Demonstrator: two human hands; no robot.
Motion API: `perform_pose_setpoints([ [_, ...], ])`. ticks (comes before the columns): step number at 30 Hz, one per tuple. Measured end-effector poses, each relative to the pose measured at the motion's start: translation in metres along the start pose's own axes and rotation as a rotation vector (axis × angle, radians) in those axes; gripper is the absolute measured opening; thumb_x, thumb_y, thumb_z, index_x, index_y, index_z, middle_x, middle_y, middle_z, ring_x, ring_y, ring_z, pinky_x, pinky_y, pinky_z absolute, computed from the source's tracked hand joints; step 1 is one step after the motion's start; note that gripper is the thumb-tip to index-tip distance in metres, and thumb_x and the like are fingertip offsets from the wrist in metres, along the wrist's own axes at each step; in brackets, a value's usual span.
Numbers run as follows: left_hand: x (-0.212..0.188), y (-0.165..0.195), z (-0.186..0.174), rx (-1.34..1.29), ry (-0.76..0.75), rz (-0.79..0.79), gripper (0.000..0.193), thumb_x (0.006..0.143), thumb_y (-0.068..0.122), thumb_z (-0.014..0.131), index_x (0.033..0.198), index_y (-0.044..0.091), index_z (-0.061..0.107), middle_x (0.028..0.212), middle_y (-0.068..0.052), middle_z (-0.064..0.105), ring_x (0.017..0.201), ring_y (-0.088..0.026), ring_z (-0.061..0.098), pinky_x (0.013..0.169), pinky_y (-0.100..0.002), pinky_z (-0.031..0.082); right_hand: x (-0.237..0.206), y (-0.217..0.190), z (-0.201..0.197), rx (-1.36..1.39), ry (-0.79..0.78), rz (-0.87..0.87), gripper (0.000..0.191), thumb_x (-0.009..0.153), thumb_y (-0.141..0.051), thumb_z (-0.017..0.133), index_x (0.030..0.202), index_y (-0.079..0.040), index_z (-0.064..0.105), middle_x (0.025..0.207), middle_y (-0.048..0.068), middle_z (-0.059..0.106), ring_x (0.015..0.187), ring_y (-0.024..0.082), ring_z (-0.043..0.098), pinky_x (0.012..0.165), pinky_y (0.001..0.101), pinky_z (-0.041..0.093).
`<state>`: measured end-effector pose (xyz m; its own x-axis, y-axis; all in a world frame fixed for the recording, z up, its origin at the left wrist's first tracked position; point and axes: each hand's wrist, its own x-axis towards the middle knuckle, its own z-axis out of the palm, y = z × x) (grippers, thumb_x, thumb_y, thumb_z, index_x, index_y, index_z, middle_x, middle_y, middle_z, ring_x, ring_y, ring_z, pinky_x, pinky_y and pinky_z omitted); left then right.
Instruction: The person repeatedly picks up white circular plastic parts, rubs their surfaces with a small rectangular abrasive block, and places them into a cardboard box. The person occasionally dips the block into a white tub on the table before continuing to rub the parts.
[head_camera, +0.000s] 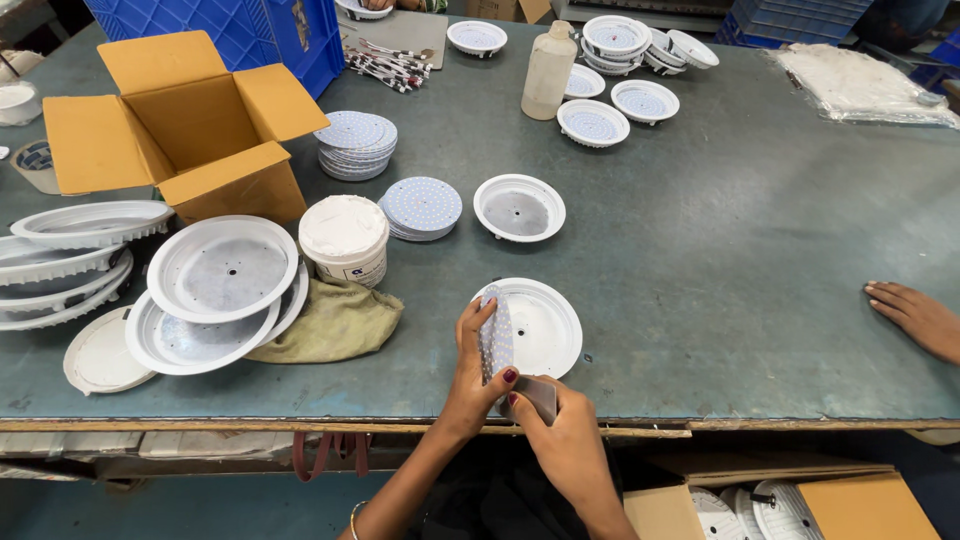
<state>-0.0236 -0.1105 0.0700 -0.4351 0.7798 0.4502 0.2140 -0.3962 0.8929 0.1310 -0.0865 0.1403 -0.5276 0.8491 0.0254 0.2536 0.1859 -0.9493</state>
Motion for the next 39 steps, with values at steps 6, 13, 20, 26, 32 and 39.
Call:
perform_pose_setpoints([
  [6,0.005,-0.011,0.002,-0.439,0.061,-0.083,0.103,0.091,0.074,0.050,0.163,0.011,0.011,0.164,-0.020,0.028,0.156,-0.032,0.027,0.128,-0.046,0.021,0.026,0.012,-0.013,0.080,0.091,-0.030,0.032,0.091,-0.023,0.072,0.102,0.007,0.077,0.084,0.010,0.079,0.077,0.013,0.068,0.069,0.0312,0.055],
  [13,-0.005,0.000,0.000,-0.703,-0.025,-0.086,0.095,0.096,0.068,0.048,0.161,0.008,0.014,0.161,-0.016,0.034,0.153,-0.029,0.030,0.126,-0.044,0.022,0.047,0.005,0.017,-0.096,0.177,-0.130,0.029,0.086,-0.016,0.069,0.108,0.003,0.076,0.086,0.014,0.081,0.078,0.017,0.075,0.073,0.0310,0.058],
  [20,0.002,-0.010,-0.002,-0.467,-0.056,-0.070,0.113,0.086,0.077,0.056,0.162,0.010,0.008,0.162,-0.018,0.023,0.156,-0.030,0.019,0.126,-0.049,0.018,0.012,-0.020,0.021,-0.033,0.096,-0.044,0.027,0.084,-0.015,0.068,0.105,0.001,0.076,0.085,0.012,0.082,0.079,0.017,0.079,0.074,0.0302,0.059],
  [26,0.000,-0.014,0.002,-0.537,-0.025,-0.108,0.105,0.089,0.074,0.054,0.161,0.010,0.011,0.159,-0.016,0.029,0.153,-0.029,0.024,0.125,-0.044,0.018,0.030,-0.023,0.004,0.094,0.118,-0.128,0.027,0.088,-0.016,0.071,0.105,0.004,0.076,0.092,0.013,0.082,0.083,0.016,0.076,0.077,0.0292,0.058],
  [32,-0.014,-0.015,0.006,-0.706,-0.030,-0.366,0.088,0.094,0.066,0.044,0.160,0.013,0.022,0.153,-0.013,0.040,0.143,-0.025,0.038,0.117,-0.040,0.034,0.051,-0.026,0.017,-0.005,0.198,-0.299,0.025,0.089,-0.009,0.069,0.112,-0.001,0.076,0.101,0.011,0.081,0.091,0.017,0.077,0.085,0.0304,0.059],
  [39,-0.011,-0.012,0.000,-0.915,0.009,-0.521,0.090,0.094,0.072,0.039,0.153,0.004,0.039,0.141,-0.017,0.056,0.131,-0.025,0.056,0.108,-0.040,0.051,0.001,-0.017,0.033,-0.212,0.195,-0.675,0.039,0.080,0.002,0.070,0.118,-0.005,0.073,0.112,0.013,0.075,0.108,0.030,0.073,0.095,0.0378,0.056],
])
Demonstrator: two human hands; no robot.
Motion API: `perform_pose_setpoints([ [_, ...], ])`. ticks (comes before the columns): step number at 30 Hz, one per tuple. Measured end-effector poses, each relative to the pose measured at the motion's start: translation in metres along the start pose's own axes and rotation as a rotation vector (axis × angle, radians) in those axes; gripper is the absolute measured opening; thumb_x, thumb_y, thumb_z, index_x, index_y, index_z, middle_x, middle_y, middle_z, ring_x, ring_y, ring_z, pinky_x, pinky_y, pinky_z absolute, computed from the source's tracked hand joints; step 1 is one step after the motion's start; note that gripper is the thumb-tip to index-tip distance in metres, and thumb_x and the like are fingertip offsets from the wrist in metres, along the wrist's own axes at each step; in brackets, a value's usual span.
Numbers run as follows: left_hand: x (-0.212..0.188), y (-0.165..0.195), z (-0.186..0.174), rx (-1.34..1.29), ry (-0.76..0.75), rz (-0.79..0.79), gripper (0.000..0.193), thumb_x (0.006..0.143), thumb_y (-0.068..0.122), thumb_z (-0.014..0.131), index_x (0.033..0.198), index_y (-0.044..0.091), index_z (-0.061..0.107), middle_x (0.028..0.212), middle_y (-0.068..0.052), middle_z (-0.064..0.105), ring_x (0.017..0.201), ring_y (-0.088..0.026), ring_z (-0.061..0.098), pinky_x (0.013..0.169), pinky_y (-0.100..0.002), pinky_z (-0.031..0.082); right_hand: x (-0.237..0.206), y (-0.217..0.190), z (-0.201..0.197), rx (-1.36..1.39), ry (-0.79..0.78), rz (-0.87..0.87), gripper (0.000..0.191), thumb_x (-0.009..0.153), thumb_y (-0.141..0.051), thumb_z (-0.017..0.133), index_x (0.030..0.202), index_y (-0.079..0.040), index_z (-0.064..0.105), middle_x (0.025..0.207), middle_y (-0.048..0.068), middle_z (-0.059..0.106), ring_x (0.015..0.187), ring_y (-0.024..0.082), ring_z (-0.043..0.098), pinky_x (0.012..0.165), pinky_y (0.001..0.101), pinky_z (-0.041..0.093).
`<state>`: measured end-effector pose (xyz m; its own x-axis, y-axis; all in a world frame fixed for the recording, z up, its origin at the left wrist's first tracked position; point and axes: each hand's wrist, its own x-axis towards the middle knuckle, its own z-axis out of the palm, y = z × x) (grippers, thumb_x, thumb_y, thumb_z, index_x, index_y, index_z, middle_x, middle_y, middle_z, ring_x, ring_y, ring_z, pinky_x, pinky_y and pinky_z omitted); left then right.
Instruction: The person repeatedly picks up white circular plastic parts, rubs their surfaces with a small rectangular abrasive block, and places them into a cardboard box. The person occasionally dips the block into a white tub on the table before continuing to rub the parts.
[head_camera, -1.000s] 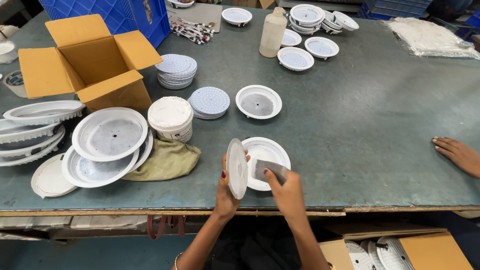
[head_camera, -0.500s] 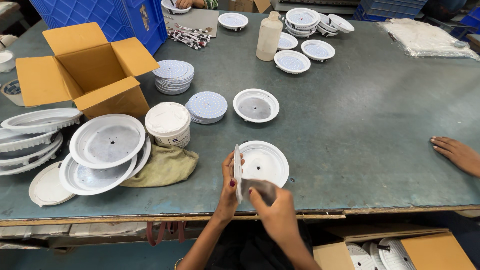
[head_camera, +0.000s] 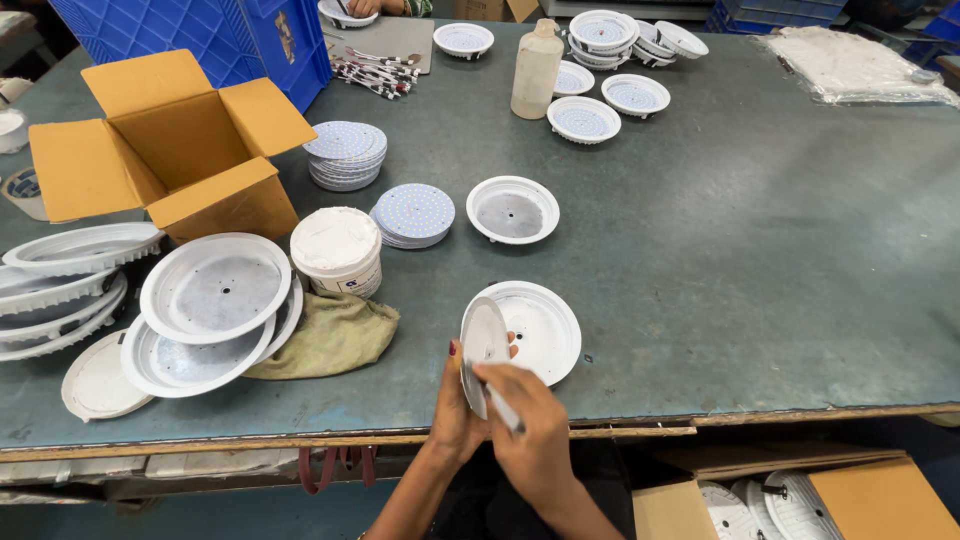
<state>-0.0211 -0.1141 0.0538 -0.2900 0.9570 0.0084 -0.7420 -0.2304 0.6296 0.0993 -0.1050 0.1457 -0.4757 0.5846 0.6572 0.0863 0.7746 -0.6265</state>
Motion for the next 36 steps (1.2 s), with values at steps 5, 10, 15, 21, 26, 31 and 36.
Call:
perform_pose_setpoints([
  [5,-0.009,0.015,0.017,-0.199,0.029,-0.055,0.084,0.095,0.071,0.042,0.145,0.004,0.052,0.128,-0.017,0.065,0.115,-0.025,0.063,0.097,-0.040,0.055,-0.004,0.007,-0.022,0.002,-0.075,-0.006,0.042,0.076,0.007,0.070,0.114,-0.010,0.075,0.112,0.008,0.075,0.109,0.029,0.072,0.096,0.0383,0.055],
  [10,-0.019,0.020,0.039,-0.362,0.090,-0.135,0.071,0.092,0.066,0.051,0.137,0.012,0.056,0.125,-0.008,0.065,0.114,-0.024,0.064,0.096,-0.042,0.056,0.041,0.043,-0.027,-0.073,-0.013,-0.067,0.045,0.077,0.010,0.065,0.117,-0.009,0.073,0.116,0.009,0.074,0.112,0.029,0.069,0.100,0.0391,0.053],
  [15,-0.026,0.033,0.040,-0.462,0.101,-0.125,0.074,0.092,0.067,0.053,0.143,0.014,0.052,0.131,-0.008,0.062,0.120,-0.025,0.062,0.099,-0.044,0.053,0.028,0.042,-0.020,-0.074,-0.087,-0.138,0.047,0.076,0.011,0.063,0.119,-0.006,0.071,0.116,0.010,0.072,0.114,0.031,0.067,0.107,0.0439,0.049],
  [21,-0.025,0.041,0.042,-0.448,0.017,-0.086,0.095,0.085,0.073,0.052,0.152,0.006,0.039,0.140,-0.027,0.053,0.126,-0.039,0.057,0.109,-0.051,0.047,-0.008,0.030,-0.039,0.000,-0.204,-0.005,0.046,0.077,0.014,0.060,0.116,-0.007,0.072,0.116,0.010,0.074,0.115,0.033,0.067,0.104,0.0430,0.049],
  [26,-0.027,0.042,0.049,-0.613,-0.089,-0.100,0.097,0.090,0.074,0.051,0.155,0.005,0.036,0.146,-0.031,0.049,0.133,-0.041,0.051,0.109,-0.050,0.042,-0.007,0.031,-0.040,0.082,-0.181,0.140,0.042,0.084,0.012,0.060,0.120,-0.008,0.072,0.121,0.011,0.071,0.115,0.028,0.071,0.097,0.0386,0.056],
  [31,-0.028,0.047,0.057,-0.651,-0.034,-0.048,0.097,0.089,0.075,0.049,0.155,0.005,0.036,0.149,-0.029,0.047,0.137,-0.044,0.046,0.112,-0.054,0.041,-0.016,0.024,-0.030,0.018,-0.162,-0.045,0.042,0.083,0.010,0.062,0.121,-0.004,0.071,0.123,0.011,0.069,0.121,0.029,0.068,0.112,0.0433,0.048],
  [36,-0.024,0.042,0.053,-0.653,-0.055,-0.044,0.096,0.088,0.075,0.049,0.155,0.007,0.036,0.152,-0.030,0.043,0.138,-0.048,0.044,0.113,-0.058,0.038,-0.035,0.032,-0.039,-0.004,-0.117,-0.065,0.036,0.086,0.006,0.065,0.120,-0.005,0.072,0.123,0.010,0.071,0.122,0.028,0.067,0.114,0.0442,0.046],
])
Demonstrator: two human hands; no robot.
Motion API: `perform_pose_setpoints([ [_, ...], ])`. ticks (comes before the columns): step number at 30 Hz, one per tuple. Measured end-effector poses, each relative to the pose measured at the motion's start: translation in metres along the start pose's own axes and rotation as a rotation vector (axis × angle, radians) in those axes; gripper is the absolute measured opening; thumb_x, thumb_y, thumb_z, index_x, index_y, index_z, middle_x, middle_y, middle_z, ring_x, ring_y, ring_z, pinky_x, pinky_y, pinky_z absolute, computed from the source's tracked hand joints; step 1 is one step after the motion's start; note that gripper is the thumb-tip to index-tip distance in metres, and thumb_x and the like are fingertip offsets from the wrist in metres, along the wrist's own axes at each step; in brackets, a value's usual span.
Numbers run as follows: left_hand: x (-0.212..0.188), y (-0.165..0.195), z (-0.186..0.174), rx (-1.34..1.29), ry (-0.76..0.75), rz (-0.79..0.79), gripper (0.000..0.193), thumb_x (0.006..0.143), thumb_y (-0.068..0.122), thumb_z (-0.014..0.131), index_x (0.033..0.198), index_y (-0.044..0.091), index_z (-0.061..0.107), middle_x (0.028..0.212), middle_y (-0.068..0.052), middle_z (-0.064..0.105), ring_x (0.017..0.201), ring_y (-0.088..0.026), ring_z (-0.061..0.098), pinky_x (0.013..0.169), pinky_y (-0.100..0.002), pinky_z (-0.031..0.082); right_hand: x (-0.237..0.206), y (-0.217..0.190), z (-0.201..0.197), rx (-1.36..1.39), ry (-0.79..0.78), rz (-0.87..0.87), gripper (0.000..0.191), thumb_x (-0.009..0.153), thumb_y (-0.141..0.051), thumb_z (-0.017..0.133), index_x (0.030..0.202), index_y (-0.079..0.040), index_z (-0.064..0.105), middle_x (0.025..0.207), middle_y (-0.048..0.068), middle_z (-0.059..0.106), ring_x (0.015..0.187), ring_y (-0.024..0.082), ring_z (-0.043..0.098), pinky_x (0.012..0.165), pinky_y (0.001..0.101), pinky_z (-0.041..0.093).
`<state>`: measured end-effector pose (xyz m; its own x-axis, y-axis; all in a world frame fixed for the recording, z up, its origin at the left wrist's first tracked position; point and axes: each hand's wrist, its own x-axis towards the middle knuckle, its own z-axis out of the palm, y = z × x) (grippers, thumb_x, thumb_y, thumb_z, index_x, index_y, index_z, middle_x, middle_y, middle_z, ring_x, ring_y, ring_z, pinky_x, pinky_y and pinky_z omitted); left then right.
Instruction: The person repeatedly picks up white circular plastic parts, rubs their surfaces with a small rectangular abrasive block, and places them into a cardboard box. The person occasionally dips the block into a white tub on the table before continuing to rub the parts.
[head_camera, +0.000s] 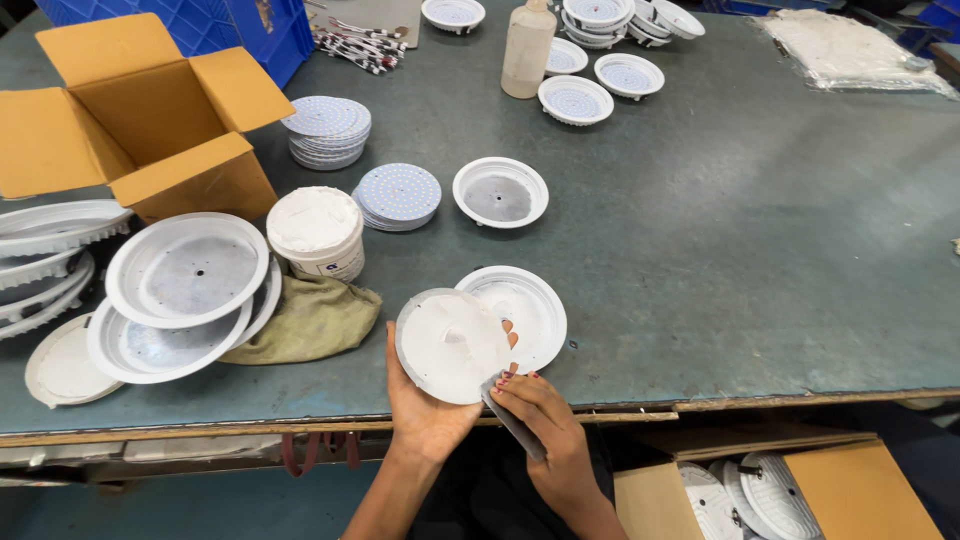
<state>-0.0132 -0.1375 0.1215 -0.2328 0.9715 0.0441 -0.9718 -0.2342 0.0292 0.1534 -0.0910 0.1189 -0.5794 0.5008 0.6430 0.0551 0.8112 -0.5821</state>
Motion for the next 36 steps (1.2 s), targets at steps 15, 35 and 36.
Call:
perform_pose_setpoints([
  [15,0.114,-0.003,-0.075,2.505,-0.103,0.276,0.103,0.072,0.064,0.084,0.153,0.018,0.040,0.155,-0.034,0.025,0.148,-0.048,0.019,0.117,-0.060,0.007,-0.078,0.124,-0.145,0.140,0.763,0.502,0.029,0.102,0.001,0.064,0.131,0.006,0.067,0.119,0.009,0.070,0.107,0.014,0.065,0.099,0.0261,0.050],
  [35,0.166,-0.096,-0.087,1.832,0.251,0.155,0.035,0.102,0.011,0.057,0.132,-0.008,0.058,0.090,-0.020,0.074,0.067,-0.025,0.075,0.062,-0.034,0.058,-0.210,0.129,-0.243,0.064,1.115,0.753,0.031,0.094,-0.003,0.069,0.122,0.011,0.065,0.110,0.011,0.070,0.092,0.021,0.071,0.090,0.0297,0.056],
  [36,0.186,-0.120,-0.091,1.693,0.190,0.106,0.034,0.103,0.011,0.057,0.131,-0.009,0.058,0.097,-0.020,0.073,0.070,-0.025,0.075,0.061,-0.035,0.060,-0.212,0.123,-0.243,0.064,1.122,0.759,0.032,0.094,-0.003,0.069,0.123,0.010,0.065,0.110,0.011,0.070,0.093,0.021,0.071,0.090,0.0297,0.056],
])
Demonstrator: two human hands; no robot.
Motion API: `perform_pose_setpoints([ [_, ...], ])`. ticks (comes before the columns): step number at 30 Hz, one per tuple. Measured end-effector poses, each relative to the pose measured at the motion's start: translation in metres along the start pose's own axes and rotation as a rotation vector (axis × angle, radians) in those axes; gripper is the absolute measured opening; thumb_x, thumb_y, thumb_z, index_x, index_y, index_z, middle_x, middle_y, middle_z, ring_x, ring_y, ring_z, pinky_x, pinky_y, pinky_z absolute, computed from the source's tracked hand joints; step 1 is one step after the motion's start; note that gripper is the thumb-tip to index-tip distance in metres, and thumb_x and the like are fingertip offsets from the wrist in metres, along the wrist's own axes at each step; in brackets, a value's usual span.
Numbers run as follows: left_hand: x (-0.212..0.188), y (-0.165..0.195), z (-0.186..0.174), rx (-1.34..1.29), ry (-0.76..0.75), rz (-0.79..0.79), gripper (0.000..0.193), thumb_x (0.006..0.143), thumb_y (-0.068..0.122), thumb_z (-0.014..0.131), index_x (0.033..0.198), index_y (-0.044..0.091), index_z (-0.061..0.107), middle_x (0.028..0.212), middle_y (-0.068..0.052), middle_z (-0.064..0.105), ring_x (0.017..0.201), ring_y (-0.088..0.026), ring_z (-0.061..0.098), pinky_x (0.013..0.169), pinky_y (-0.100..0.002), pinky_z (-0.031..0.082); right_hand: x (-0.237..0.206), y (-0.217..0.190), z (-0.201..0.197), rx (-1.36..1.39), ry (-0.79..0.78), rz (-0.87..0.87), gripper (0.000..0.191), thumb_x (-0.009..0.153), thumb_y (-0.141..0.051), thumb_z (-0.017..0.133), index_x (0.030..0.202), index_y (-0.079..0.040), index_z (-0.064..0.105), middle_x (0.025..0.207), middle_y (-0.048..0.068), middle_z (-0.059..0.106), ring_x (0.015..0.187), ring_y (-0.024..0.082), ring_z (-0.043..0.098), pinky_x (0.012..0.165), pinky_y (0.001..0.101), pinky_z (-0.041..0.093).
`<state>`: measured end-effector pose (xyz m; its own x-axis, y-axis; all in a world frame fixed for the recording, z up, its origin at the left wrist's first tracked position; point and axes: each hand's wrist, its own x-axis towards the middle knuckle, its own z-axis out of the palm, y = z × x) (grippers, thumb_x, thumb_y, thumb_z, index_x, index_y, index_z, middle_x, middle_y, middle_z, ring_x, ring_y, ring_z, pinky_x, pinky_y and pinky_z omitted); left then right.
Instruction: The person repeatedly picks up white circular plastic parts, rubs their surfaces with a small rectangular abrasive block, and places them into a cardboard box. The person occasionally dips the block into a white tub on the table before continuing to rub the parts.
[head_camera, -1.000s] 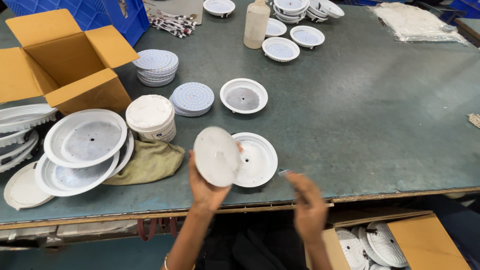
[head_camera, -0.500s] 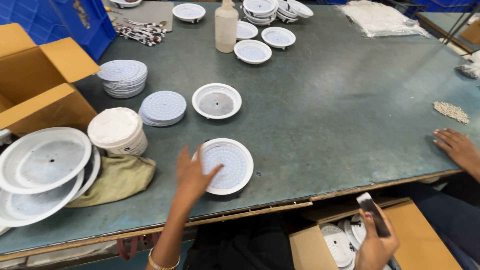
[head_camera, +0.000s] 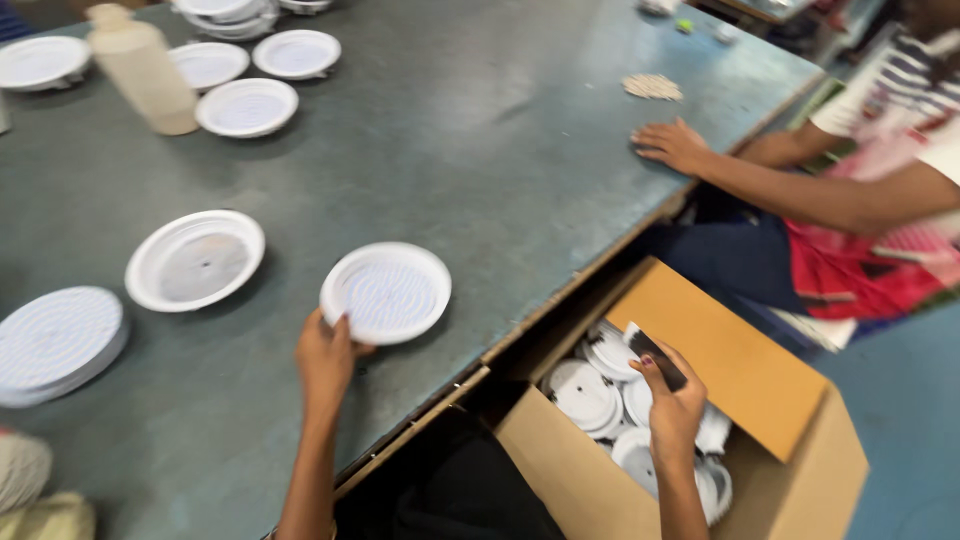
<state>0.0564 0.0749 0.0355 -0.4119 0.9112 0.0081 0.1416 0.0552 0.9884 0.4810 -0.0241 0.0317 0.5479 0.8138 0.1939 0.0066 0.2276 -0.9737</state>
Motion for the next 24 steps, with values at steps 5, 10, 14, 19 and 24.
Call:
perform_pose_setpoints([
  [5,0.020,0.008,0.113,-0.197,-0.417,0.413,0.050,0.097,0.004,0.057,0.145,-0.004,0.043,0.129,-0.012,0.064,0.119,-0.022,0.065,0.098,-0.032,0.053,-0.019,0.001,-0.013,0.136,0.038,0.075,0.032,0.095,-0.003,0.067,0.126,0.004,0.068,0.107,0.012,0.070,0.092,0.021,0.070,0.092,0.0351,0.054],
  [10,-0.106,0.009,0.164,-0.072,-0.690,0.223,0.023,0.099,0.014,0.061,0.118,0.003,0.068,0.099,-0.008,0.074,0.091,-0.016,0.070,0.086,-0.030,0.056,-0.051,0.021,0.006,0.751,0.140,0.269,0.018,0.096,-0.007,0.063,0.111,-0.001,0.070,0.120,0.007,0.072,0.114,0.019,0.065,0.110,0.0407,0.050],
  [14,-0.185,0.002,0.158,-0.054,-0.821,0.122,0.027,0.095,0.016,0.065,0.118,0.002,0.069,0.094,-0.007,0.074,0.082,-0.015,0.069,0.077,-0.030,0.056,-0.094,0.032,0.039,0.898,0.041,0.502,0.022,0.101,-0.015,0.062,0.118,-0.002,0.067,0.115,0.006,0.069,0.106,0.018,0.064,0.100,0.0361,0.048],
  [19,-0.202,-0.004,0.135,-0.141,-0.626,0.166,0.020,0.096,0.013,0.067,0.107,-0.004,0.072,0.094,-0.011,0.073,0.084,-0.015,0.065,0.074,-0.027,0.052,-0.127,0.049,0.050,0.883,-0.117,0.621,0.021,0.105,-0.020,0.058,0.119,-0.006,0.066,0.112,0.006,0.068,0.104,0.018,0.062,0.092,0.0360,0.049],
  [24,-0.185,-0.008,0.068,-0.157,-0.315,-0.050,0.022,0.103,0.017,0.062,0.106,-0.002,0.072,0.090,-0.007,0.074,0.079,-0.013,0.070,0.069,-0.027,0.057,-0.076,0.125,-0.014,0.121,-0.175,0.370,0.032,0.097,-0.025,0.060,0.120,-0.005,0.067,0.121,0.009,0.068,0.112,0.021,0.060,0.097,0.0355,0.049],
])
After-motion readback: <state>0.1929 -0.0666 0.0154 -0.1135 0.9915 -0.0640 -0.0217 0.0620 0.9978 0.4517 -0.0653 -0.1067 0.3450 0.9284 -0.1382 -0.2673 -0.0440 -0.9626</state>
